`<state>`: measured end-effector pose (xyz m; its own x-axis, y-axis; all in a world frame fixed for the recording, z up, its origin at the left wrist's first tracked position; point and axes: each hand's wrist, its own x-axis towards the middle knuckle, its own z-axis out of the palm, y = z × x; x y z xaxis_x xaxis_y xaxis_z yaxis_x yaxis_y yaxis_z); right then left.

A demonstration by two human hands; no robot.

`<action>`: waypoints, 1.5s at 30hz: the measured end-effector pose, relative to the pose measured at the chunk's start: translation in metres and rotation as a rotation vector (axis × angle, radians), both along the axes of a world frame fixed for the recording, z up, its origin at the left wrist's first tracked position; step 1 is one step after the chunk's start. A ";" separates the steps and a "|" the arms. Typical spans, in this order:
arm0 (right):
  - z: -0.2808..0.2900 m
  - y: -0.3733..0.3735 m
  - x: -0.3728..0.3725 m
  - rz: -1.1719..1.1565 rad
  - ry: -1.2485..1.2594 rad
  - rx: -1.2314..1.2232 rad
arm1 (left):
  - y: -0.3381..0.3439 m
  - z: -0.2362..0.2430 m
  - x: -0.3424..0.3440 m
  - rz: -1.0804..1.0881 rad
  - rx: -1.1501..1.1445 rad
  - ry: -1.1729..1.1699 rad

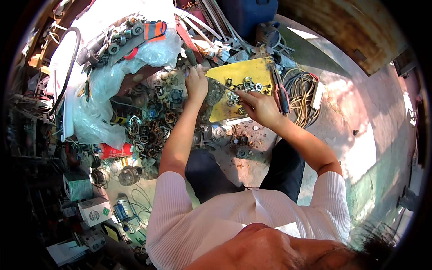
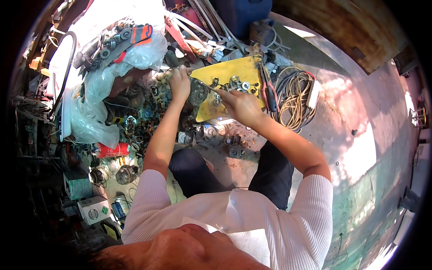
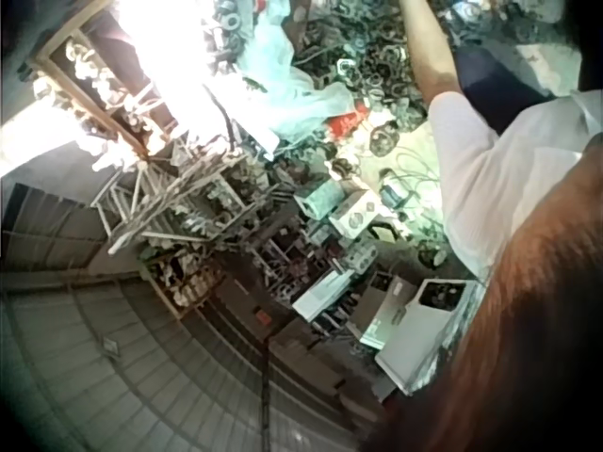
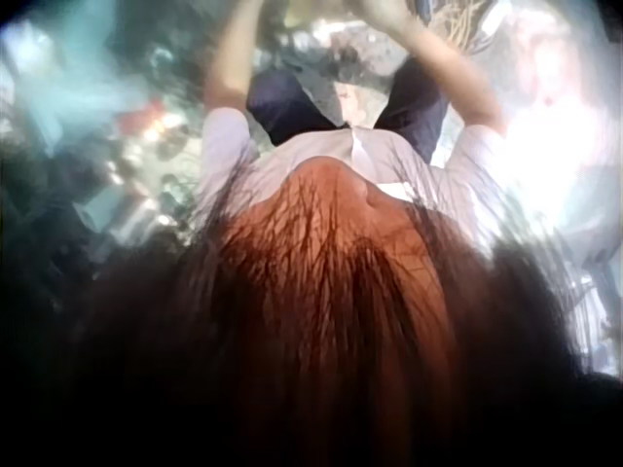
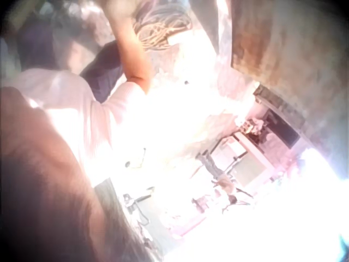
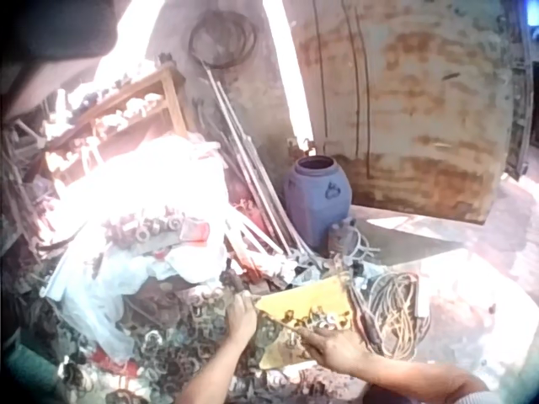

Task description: The person is disassembling a mechanical component by hand using a screwdriver and pliers on a yellow tray. They remove small screws and various metal pieces from the main housing while surrounded by a large collection of other mechanical parts and tools.

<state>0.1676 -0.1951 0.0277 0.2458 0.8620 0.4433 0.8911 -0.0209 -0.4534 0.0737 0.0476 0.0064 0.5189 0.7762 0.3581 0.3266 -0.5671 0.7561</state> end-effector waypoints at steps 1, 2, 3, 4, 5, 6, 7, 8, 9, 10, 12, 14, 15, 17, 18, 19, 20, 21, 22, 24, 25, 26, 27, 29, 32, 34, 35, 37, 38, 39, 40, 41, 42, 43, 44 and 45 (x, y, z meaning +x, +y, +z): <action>-0.002 0.001 0.000 -0.012 0.363 -0.014 | 0.000 0.000 0.000 -0.003 0.007 -0.007; -0.003 0.001 -0.001 -0.021 0.726 -0.029 | -0.001 -0.001 0.001 -0.005 0.014 -0.014; -0.003 0.001 -0.001 -0.028 1.089 -0.048 | -0.002 -0.001 0.000 -0.007 0.018 -0.020; 0.007 -0.002 0.005 -0.062 1.771 -0.054 | -0.001 -0.001 -0.001 0.002 0.010 -0.014; 0.004 0.000 0.014 -0.041 2.296 -0.059 | 0.000 0.000 -0.001 0.011 0.003 -0.008; -0.002 0.000 0.018 -0.009 2.499 -0.075 | -0.002 0.000 -0.001 0.016 -0.010 -0.001; -0.008 0.000 0.020 0.029 2.701 -0.091 | -0.004 0.001 0.000 0.018 0.002 0.008; -0.014 0.000 0.019 0.141 2.721 -0.160 | -0.005 0.001 0.001 0.021 0.014 0.017; -0.015 0.000 0.018 0.178 2.693 -0.192 | -0.007 0.004 -0.001 0.029 0.026 0.030; -0.016 0.002 0.017 0.215 2.664 -0.222 | -0.009 0.006 -0.001 0.020 0.027 0.028; -0.013 0.002 0.014 0.158 2.479 -0.279 | -0.012 0.011 -0.001 0.005 0.032 0.024; -0.003 0.004 0.010 0.033 2.182 -0.328 | -0.006 0.008 -0.002 0.013 0.055 0.037; 0.003 0.003 0.008 -0.033 2.033 -0.344 | -0.008 0.007 -0.001 0.010 0.062 0.043; -0.018 0.005 0.008 -0.098 1.330 -0.228 | -0.013 0.006 0.000 0.001 0.062 0.044; -0.015 -0.001 0.006 -0.095 0.744 -0.119 | -0.013 0.009 -0.002 0.006 0.066 0.046; -0.011 -0.006 0.005 -0.086 0.157 -0.008 | -0.014 0.011 -0.003 0.006 0.063 0.037; -0.012 -0.006 0.005 -0.091 0.061 -0.046 | -0.015 0.013 -0.003 0.007 0.061 0.029; -0.010 -0.007 0.006 -0.101 -0.040 -0.081 | -0.016 0.016 -0.002 0.003 0.060 0.016; -0.009 -0.007 0.007 -0.110 -0.141 -0.116 | -0.015 0.014 -0.002 0.003 0.046 0.019; -0.011 -0.008 -0.001 -0.116 -0.007 -0.027 | -0.007 0.006 -0.002 0.002 0.020 0.026; -0.013 -0.007 -0.003 -0.119 0.059 0.019 | -0.003 0.002 -0.001 0.014 0.021 0.039; -0.018 -0.004 -0.003 -0.091 0.166 0.080 | 0.000 -0.001 -0.001 0.026 0.022 0.052; -0.010 -0.004 -0.001 -0.070 0.822 0.044 | 0.003 -0.004 0.001 0.034 0.022 0.067; 0.010 -0.005 0.002 0.013 2.133 -0.060 | 0.001 -0.001 -0.003 -0.011 -0.028 -0.020; -0.018 -0.002 0.020 0.178 2.584 -0.185 | -0.008 0.005 0.002 -0.046 -0.051 -0.067; -0.011 0.002 0.016 0.079 2.470 -0.258 | -0.010 0.008 -0.001 -0.018 -0.016 -0.020; -0.005 0.002 0.014 0.042 2.268 -0.275 | -0.010 0.010 -0.002 0.003 0.015 0.023; 0.001 0.001 0.010 -0.030 1.859 -0.297 | -0.010 0.012 -0.001 0.015 0.061 0.063; -0.009 0.004 0.005 -0.056 1.493 -0.230 | -0.010 0.012 0.000 0.008 0.075 0.063; -0.010 0.003 0.003 -0.052 0.989 -0.103 | -0.010 0.012 0.000 0.007 0.090 0.064; -0.011 0.001 0.002 -0.045 0.483 0.018 | -0.010 0.012 -0.001 0.012 0.072 0.061; -0.012 -0.001 0.001 -0.036 -0.024 0.134 | -0.011 0.013 -0.001 0.018 0.054 0.058; -0.008 -0.003 -0.001 -0.093 -0.133 -0.024 | -0.010 0.015 0.000 0.022 0.041 0.051; -0.007 -0.003 -0.001 -0.080 -0.130 -0.017 | -0.009 0.014 0.000 0.000 0.027 0.026; -0.005 -0.004 0.000 -0.067 -0.128 -0.009 | -0.007 0.011 -0.001 -0.022 0.014 0.002; -0.005 -0.004 0.000 -0.050 -0.122 -0.005 | -0.007 0.010 -0.003 -0.040 -0.003 -0.019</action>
